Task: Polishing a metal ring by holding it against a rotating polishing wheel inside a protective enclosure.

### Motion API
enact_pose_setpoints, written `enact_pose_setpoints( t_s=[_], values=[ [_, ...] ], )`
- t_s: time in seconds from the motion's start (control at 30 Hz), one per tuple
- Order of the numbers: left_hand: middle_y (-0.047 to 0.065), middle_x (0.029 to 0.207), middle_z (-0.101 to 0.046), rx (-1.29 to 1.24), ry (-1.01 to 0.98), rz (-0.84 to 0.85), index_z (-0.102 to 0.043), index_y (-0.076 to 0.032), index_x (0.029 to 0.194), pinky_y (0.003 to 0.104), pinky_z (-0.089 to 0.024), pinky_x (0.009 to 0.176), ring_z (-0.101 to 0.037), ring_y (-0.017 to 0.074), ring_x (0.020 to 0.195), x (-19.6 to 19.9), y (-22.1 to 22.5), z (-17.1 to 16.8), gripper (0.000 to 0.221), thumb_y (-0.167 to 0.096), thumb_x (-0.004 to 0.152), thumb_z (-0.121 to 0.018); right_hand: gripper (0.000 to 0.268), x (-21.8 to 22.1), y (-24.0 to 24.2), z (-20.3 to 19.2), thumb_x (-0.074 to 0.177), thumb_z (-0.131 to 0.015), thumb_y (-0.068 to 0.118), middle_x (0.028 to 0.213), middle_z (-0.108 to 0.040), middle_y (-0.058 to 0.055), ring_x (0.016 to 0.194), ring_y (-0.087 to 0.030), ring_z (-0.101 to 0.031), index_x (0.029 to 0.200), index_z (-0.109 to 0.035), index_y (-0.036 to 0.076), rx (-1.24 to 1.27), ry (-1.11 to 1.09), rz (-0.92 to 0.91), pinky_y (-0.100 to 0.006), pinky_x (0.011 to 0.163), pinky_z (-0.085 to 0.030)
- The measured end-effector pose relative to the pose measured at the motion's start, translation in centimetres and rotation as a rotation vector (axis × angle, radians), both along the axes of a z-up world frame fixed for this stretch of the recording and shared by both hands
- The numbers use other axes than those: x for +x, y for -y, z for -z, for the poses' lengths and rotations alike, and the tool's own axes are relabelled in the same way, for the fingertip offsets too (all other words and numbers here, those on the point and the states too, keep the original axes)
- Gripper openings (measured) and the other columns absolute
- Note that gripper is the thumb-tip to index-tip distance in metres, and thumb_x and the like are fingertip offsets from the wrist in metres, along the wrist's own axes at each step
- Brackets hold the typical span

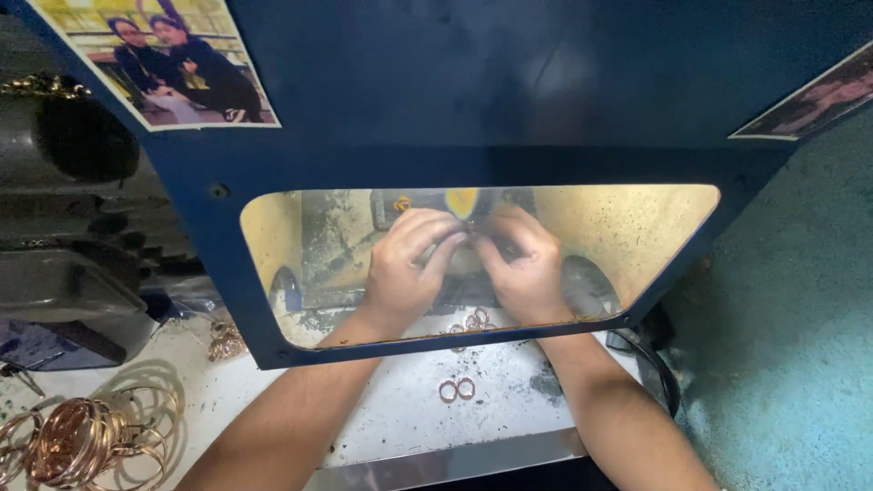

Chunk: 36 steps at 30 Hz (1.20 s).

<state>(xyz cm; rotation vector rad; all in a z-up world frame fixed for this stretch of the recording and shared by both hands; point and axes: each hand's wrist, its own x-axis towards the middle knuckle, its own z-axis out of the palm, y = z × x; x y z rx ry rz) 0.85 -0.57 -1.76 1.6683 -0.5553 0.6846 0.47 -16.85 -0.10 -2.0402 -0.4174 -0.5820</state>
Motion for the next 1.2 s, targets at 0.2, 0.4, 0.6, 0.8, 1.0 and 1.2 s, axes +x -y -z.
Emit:
enact_pose_setpoints(
  t_s=[0.2, 0.4, 0.6, 0.8, 1.0, 1.2],
  values=[
    [0.010, 0.087, -0.076, -0.019, 0.019, -0.017, -0.076, -0.003, 0.094, 0.037, -0.061, 0.077, -0.075, 0.0281, 0.088, -0.1, 0.3, -0.1, 0.006, 0.001, 0.089, -0.075, 0.005, 0.0, 0.1, -0.1, 0.088, -0.076, 0.007, 0.078, -0.069, -0.011, 0.073, -0.028, -0.072, 0.087, -0.073, 0.003, -0.014, 0.023, 0.003, -0.037, 0.065, -0.056],
    [0.009, 0.090, -0.076, 0.009, 0.082, -0.008, -0.077, -0.004, 0.095, 0.038, -0.061, 0.079, -0.074, 0.0281, 0.089, -1.4, 0.8, -0.7, 0.012, 0.001, 0.084, -0.079, 0.007, -1.1, 1.0, -0.7, 0.091, -0.075, 0.014, 0.087, -0.072, -0.009, 0.080, -0.023, -0.073, 0.092, -0.076, 0.007, 0.034, -0.013, -0.016, -0.035, 0.071, -0.058],
    [0.010, 0.086, -0.075, 0.060, 0.024, -0.038, -0.076, -0.002, 0.092, 0.036, -0.061, 0.075, -0.074, 0.0276, 0.087, -0.7, 0.4, -0.5, 0.007, 0.003, 0.086, -0.077, 0.010, -0.4, -0.1, -1.1, 0.089, -0.074, 0.011, 0.079, -0.071, -0.013, 0.075, -0.027, -0.073, 0.089, -0.073, 0.002, 0.030, -0.079, 0.003, -0.038, 0.067, -0.058],
    [0.011, 0.084, -0.074, 0.027, 0.028, -0.028, -0.076, -0.002, 0.091, 0.035, -0.061, 0.073, -0.074, 0.0271, 0.084, -0.3, 0.4, -0.6, 0.009, 0.005, 0.085, -0.076, 0.004, 0.0, 0.0, -0.8, 0.089, -0.073, 0.008, 0.080, -0.071, -0.010, 0.076, -0.025, -0.073, 0.089, -0.074, 0.004, 0.055, -0.079, -0.026, -0.036, 0.068, -0.057],
    [0.010, 0.087, -0.076, 0.016, 0.081, -0.005, -0.078, -0.004, 0.093, 0.036, -0.061, 0.074, -0.074, 0.0269, 0.085, -1.1, 0.3, -0.9, 0.012, 0.003, 0.084, -0.079, 0.008, -0.3, 1.4, -1.6, 0.083, -0.079, 0.004, 0.084, -0.073, -0.011, 0.077, -0.027, -0.074, 0.090, -0.076, 0.006, -0.044, 0.002, -0.108, -0.038, 0.066, -0.059],
    [0.009, 0.086, -0.075, 0.080, 0.060, -0.052, -0.078, -0.004, 0.093, 0.035, -0.061, 0.077, -0.073, 0.0256, 0.089, -0.7, 0.2, -1.1, 0.010, 0.001, 0.084, -0.079, 0.005, -0.1, 0.6, -1.4, 0.084, -0.077, 0.003, 0.081, -0.073, -0.012, 0.075, -0.029, -0.074, 0.089, -0.076, 0.004, -0.032, -0.013, -0.042, -0.038, 0.067, -0.058]
  ],
)
